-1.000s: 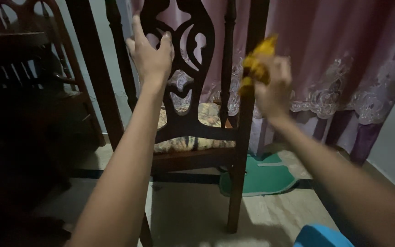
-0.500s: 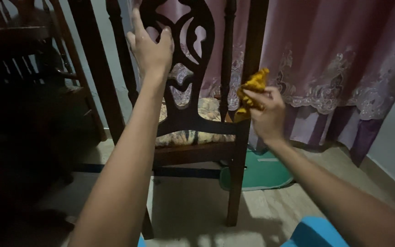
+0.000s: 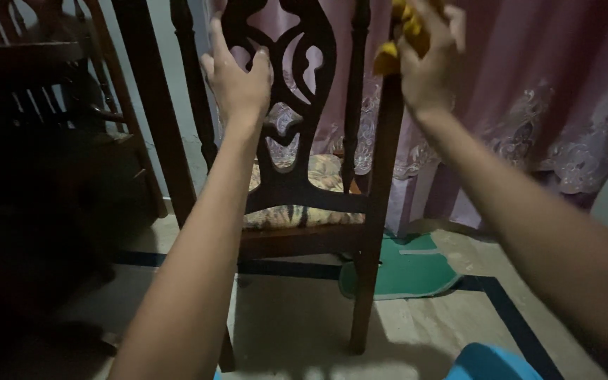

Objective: The person wipes a wooden chair back and legs with a yellow cloth, then wipes the surface of a round wooden dining table, and finally wipes another wooden chair. The person uses only the cloth to clean the furniture surfaces.

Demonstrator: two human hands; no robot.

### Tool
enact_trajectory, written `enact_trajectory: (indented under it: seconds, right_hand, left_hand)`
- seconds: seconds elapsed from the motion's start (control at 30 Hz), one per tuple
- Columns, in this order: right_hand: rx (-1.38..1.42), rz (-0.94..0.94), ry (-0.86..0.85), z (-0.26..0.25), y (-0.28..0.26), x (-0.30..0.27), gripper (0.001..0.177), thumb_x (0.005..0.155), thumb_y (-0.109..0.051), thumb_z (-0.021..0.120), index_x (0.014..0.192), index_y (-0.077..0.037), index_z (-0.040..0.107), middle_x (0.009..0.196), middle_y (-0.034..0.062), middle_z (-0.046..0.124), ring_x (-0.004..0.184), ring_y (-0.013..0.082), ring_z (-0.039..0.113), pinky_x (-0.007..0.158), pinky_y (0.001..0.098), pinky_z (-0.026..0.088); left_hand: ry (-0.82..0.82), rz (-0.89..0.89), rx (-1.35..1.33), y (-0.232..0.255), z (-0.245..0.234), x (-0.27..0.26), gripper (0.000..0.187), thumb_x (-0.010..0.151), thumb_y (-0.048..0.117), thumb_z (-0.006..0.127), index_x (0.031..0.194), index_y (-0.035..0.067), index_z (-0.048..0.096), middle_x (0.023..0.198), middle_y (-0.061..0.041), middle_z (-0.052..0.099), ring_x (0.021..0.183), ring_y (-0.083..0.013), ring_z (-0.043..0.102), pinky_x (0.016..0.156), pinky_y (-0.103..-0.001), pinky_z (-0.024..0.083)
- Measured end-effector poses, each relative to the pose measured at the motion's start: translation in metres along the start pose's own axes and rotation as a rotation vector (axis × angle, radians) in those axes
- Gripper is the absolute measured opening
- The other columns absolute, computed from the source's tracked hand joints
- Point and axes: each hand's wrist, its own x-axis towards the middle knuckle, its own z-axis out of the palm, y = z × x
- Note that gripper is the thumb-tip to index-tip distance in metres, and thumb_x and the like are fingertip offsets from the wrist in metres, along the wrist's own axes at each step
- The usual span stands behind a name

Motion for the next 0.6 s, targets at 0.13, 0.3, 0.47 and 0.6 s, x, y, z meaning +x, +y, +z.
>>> enact_trajectory:
  seconds: [0.13, 0.3, 0.47, 0.6]
  right_hand:
    - [-0.024, 0.107, -0.07, -0.018, -0.022, -0.044, 0.04, 0.097, -0.013, 0.074, 0.135, -0.02, 0.069, 0.125, 0.0032, 0.052, 0.117, 0.0184, 0.059, 0.1, 0.0343, 0.056]
    - [-0.49, -0.105, -0.111, -0.03, -0.066, -0.052, 0.042, 0.083, -0.007, 0.084, 0.123, -0.02, 0.079, 0.112, 0.0069, 0.058, 0.104, 0.0235, 0.057, 0.091, 0.0407, 0.049]
    - [-0.414, -0.096, -0.203, -0.017, -0.07, -0.038, 0.039, 0.086, -0.003, 0.079, 0.122, -0.016, 0.078, 0.113, 0.0089, 0.057, 0.101, 0.0246, 0.059, 0.087, 0.0353, 0.057]
    - [-0.34, -0.044, -0.223, -0.013, -0.073, -0.051, 0.038, 0.089, -0.006, 0.08, 0.126, -0.014, 0.075, 0.111, 0.0105, 0.059, 0.093, 0.0239, 0.063, 0.08, 0.0343, 0.062]
  left_hand:
    - [0.015, 0.031, 0.03, -0.007, 0.006, 0.001, 0.085, 0.098, 0.033, 0.07, 0.164, 0.023, 0.018, 0.141, -0.025, 0.044, 0.133, -0.0412, 0.057, 0.107, -0.053, 0.052]
    - [0.048, 0.036, 0.027, -0.008, 0.011, 0.002, 0.085, 0.099, 0.031, 0.072, 0.163, 0.018, 0.018, 0.149, -0.032, 0.036, 0.14, -0.0494, 0.044, 0.111, -0.056, 0.046]
    - [0.014, -0.006, 0.038, 0.014, 0.002, -0.006, 0.084, 0.101, 0.027, 0.068, 0.164, 0.017, 0.013, 0.154, -0.036, 0.026, 0.142, -0.0519, 0.039, 0.113, -0.057, 0.043]
    - [-0.031, -0.051, 0.026, 0.037, -0.012, -0.03, 0.085, 0.099, 0.019, 0.061, 0.165, 0.022, 0.009, 0.162, -0.03, 0.022, 0.144, -0.0441, 0.044, 0.11, -0.052, 0.049]
